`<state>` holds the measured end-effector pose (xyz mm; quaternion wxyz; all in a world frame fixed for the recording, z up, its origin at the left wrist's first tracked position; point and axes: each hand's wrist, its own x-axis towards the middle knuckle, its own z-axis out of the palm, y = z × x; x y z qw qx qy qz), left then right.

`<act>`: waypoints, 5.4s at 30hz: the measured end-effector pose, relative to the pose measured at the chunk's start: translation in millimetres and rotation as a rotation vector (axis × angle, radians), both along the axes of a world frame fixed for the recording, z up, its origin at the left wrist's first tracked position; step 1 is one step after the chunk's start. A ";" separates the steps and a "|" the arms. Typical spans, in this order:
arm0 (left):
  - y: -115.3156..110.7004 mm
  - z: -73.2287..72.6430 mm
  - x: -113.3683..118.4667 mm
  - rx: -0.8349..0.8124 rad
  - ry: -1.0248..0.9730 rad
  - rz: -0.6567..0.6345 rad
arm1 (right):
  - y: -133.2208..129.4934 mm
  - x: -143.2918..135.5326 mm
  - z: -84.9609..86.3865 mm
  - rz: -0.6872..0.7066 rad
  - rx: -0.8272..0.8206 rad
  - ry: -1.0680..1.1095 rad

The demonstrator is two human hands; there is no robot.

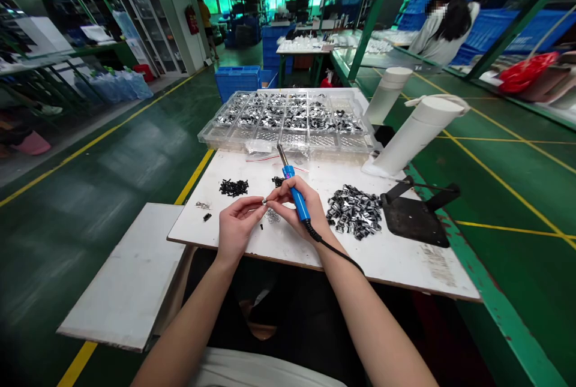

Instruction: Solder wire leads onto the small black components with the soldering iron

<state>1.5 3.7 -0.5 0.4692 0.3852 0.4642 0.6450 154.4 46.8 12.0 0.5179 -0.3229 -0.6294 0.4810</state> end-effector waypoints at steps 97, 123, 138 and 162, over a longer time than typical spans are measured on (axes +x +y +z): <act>-6.5 -5.3 0.5 0.295 0.243 0.128 | -2.5 -1.7 -0.4 -0.023 0.131 -0.092; -6.2 -3.0 0.0 0.285 0.188 0.112 | -1.8 -1.9 -1.9 0.013 0.055 -0.042; -4.9 -5.2 -1.7 0.273 0.201 0.100 | 0.5 -1.4 -4.4 0.014 0.066 -0.070; -4.1 -4.8 -2.4 0.263 0.197 0.076 | -0.4 0.1 -3.8 0.010 0.082 -0.105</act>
